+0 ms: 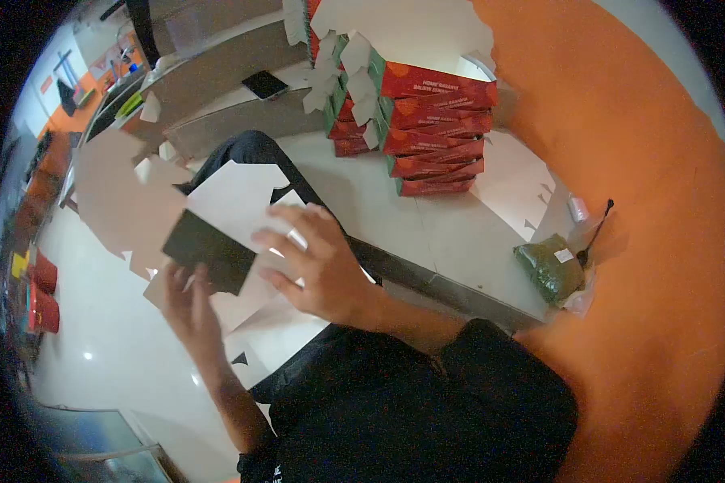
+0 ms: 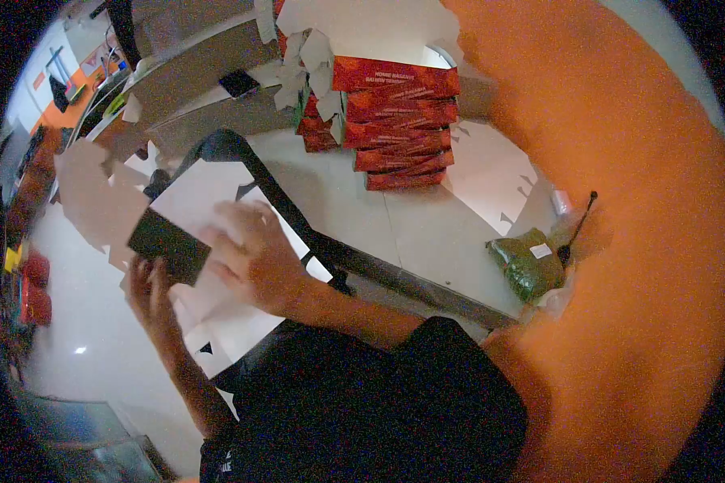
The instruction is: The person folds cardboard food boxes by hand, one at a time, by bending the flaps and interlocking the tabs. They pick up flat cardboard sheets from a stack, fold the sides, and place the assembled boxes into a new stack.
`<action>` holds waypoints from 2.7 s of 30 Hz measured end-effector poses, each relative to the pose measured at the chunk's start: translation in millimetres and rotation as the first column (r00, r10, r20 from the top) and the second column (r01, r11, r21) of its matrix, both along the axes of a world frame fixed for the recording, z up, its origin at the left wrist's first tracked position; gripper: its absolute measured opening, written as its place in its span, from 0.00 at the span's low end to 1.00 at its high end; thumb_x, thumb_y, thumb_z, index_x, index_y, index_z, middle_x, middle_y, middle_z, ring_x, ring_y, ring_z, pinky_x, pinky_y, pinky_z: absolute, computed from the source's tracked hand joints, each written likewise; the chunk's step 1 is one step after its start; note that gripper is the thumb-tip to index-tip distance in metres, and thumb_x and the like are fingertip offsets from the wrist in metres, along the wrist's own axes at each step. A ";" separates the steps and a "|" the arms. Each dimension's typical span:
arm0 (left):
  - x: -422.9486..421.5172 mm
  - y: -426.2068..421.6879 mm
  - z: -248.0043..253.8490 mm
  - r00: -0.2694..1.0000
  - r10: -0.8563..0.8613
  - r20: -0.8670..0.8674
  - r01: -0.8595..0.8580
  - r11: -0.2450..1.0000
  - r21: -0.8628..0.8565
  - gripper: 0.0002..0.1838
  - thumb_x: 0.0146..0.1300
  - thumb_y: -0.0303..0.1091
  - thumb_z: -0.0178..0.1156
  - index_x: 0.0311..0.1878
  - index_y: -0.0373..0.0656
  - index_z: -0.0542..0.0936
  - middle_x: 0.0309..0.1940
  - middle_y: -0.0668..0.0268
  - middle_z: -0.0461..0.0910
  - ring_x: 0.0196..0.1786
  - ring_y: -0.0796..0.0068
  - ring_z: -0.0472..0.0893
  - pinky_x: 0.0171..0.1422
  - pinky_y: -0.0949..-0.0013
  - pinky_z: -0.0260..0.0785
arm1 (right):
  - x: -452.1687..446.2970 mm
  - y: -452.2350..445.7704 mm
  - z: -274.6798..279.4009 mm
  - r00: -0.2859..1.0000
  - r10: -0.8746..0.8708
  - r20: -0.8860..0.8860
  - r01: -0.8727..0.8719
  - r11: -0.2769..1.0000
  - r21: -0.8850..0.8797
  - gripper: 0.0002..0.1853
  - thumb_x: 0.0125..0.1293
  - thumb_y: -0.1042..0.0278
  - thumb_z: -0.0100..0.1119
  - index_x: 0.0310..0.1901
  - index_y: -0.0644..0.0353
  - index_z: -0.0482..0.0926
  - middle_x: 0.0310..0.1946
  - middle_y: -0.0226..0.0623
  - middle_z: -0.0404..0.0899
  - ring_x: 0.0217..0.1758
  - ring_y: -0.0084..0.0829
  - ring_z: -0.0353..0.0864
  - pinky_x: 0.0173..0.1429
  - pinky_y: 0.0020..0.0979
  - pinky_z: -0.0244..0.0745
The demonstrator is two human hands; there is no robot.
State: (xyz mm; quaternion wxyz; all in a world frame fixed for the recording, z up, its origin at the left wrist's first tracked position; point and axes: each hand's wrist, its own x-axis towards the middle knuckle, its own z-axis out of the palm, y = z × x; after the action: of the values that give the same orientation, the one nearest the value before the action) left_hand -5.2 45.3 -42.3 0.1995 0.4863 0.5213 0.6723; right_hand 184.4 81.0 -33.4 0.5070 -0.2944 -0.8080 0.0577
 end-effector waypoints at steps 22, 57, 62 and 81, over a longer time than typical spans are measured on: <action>10.1 -7.0 25.5 0.892 -0.253 0.374 0.224 0.967 0.119 0.19 0.61 0.22 0.54 0.57 0.35 0.68 0.48 0.58 0.76 0.49 0.69 0.78 0.51 0.62 0.76 | -7.4 20.2 2.4 0.954 0.281 0.106 -0.296 0.939 0.176 0.18 0.50 0.81 0.59 0.45 0.66 0.78 0.52 0.44 0.76 0.48 0.44 0.77 0.50 0.38 0.75; 8.7 -39.0 10.9 0.640 -0.360 -0.679 0.207 0.931 -0.299 0.27 0.50 0.30 0.67 0.56 0.45 0.72 0.57 0.60 0.72 0.61 0.57 0.70 0.65 0.56 0.61 | 7.1 48.0 -20.4 0.905 -0.010 -0.425 -0.234 0.823 -0.517 0.23 0.52 0.50 0.69 0.38 0.58 0.72 0.29 0.30 0.75 0.31 0.19 0.74 0.29 0.22 0.70; -28.7 -47.0 -36.3 0.387 -0.343 -0.856 0.077 0.937 -0.341 0.21 0.49 0.30 0.66 0.49 0.44 0.76 0.53 0.62 0.75 0.60 0.59 0.71 0.66 0.58 0.58 | 17.0 99.4 -7.6 0.806 -0.012 -0.591 -0.485 0.559 -0.673 0.19 0.59 0.53 0.64 0.39 0.62 0.76 0.28 0.32 0.78 0.28 0.24 0.77 0.32 0.27 0.72; -44.3 -6.0 -10.8 0.779 -0.347 -0.521 0.184 0.922 -0.340 0.07 0.61 0.24 0.56 0.41 0.34 0.79 0.28 0.56 0.81 0.28 0.70 0.80 0.33 0.71 0.72 | 0.4 27.4 -44.1 0.940 0.337 0.059 -0.329 0.937 -0.120 0.17 0.50 0.81 0.65 0.44 0.61 0.78 0.38 0.40 0.77 0.37 0.37 0.79 0.39 0.31 0.76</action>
State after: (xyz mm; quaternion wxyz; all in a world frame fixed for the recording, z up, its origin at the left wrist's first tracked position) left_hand -49.5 39.3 -53.1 0.1917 0.7025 0.5690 0.3820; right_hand 184.8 108.3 -77.5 0.4409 -0.1825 -0.8612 0.1749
